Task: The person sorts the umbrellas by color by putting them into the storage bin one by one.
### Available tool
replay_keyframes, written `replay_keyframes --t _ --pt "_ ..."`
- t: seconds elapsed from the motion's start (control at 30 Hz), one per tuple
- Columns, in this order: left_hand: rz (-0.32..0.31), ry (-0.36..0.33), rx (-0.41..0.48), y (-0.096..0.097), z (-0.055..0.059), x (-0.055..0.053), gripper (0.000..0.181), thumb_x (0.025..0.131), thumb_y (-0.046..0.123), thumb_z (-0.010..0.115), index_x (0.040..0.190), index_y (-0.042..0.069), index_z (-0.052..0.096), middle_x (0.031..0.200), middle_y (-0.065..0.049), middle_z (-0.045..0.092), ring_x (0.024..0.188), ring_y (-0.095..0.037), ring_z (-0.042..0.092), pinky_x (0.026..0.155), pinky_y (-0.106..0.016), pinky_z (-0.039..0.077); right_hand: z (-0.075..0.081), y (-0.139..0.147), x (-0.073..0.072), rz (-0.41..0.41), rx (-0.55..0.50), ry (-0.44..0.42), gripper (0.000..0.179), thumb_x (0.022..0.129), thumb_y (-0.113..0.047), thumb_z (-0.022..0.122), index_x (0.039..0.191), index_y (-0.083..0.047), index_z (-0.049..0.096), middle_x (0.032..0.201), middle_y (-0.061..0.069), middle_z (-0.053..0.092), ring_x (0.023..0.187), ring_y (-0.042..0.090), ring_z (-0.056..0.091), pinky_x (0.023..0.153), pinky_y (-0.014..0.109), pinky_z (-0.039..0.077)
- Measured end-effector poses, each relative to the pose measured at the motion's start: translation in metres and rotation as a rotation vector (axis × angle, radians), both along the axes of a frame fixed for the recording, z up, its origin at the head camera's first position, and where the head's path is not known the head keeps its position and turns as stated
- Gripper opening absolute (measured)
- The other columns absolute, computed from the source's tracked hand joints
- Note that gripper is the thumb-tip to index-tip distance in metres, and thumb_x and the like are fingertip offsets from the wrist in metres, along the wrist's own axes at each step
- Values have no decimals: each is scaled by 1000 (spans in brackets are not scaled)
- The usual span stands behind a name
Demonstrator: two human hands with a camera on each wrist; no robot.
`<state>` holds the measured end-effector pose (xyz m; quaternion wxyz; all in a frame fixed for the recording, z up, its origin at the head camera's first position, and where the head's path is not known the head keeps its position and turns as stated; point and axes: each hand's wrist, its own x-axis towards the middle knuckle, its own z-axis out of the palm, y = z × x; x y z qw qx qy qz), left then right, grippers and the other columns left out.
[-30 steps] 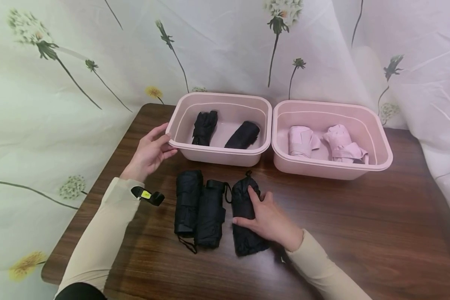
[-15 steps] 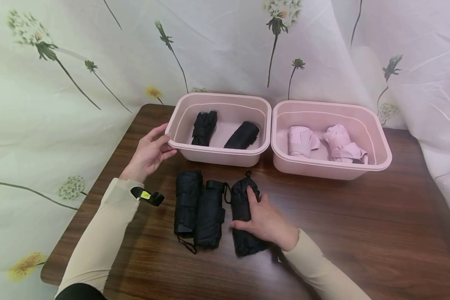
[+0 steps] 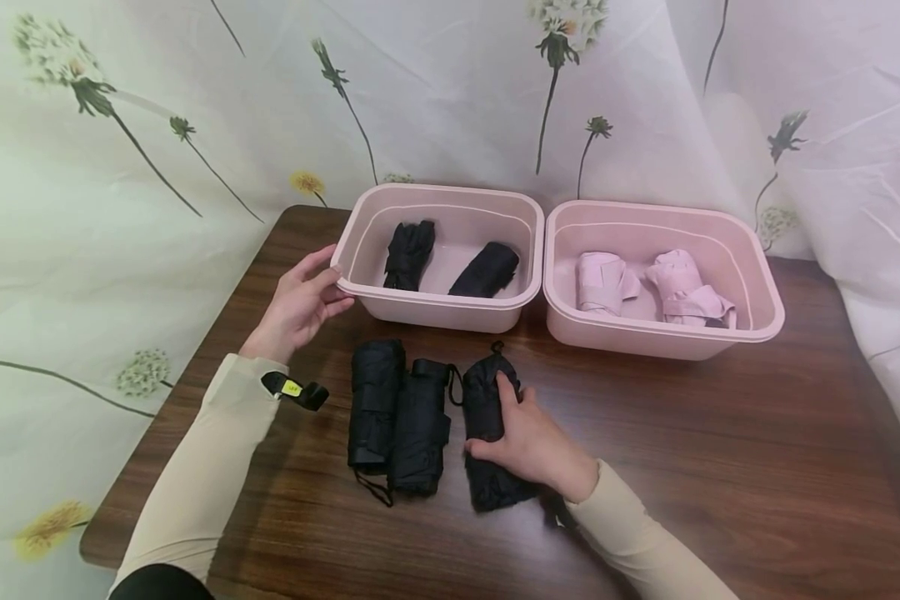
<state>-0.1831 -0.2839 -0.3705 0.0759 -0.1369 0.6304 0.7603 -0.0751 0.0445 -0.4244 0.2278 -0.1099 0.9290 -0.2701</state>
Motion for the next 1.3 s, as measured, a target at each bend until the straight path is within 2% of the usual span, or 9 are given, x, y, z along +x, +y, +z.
replay_keyframes --t 0.13,0.3,0.57,0.73,1.1,1.3 --pt "0 -5 -2 0 0 0 52 99 17 54 148 23 38 137 -13 41 75 -11 68 69 -24 60 -2 2 0 -15 -23 -18 106 75 -55 73 154 -11 17 136 33 41 95 30 61 82 42 55" --pt "-1 -8 2 0 0 0 53 98 17 55 148 23 38 139 -13 40 78 -12 68 69 -24 60 -3 5 0 -27 -46 -37 104 75 -55 74 154 -14 19 136 31 42 98 31 59 84 45 55" --pt "3 -12 6 1 1 0 52 98 17 55 147 23 38 140 -13 39 78 -12 68 70 -25 60 -4 9 1 -42 -98 -11 104 74 -54 74 154 -15 19 134 26 45 101 29 59 87 44 54" --pt "-2 -6 -3 0 1 0 53 98 17 55 148 23 37 139 -13 39 78 -12 68 69 -24 60 -3 12 2 -57 -138 9 103 75 -52 75 154 -16 19 140 26 42 111 32 56 94 47 51" --pt "1 -3 1 2 2 0 53 98 18 56 148 22 37 143 -15 37 78 -12 68 69 -24 60 23 22 4 -74 -212 52 103 75 -54 74 153 -19 18 140 16 42 115 30 52 99 49 48" --pt "-4 -7 -9 1 2 1 54 98 19 56 148 23 37 143 -15 37 79 -12 68 70 -24 60 34 29 4 -87 -281 65 102 76 -51 74 153 -22 15 148 12 35 123 31 48 104 54 43"
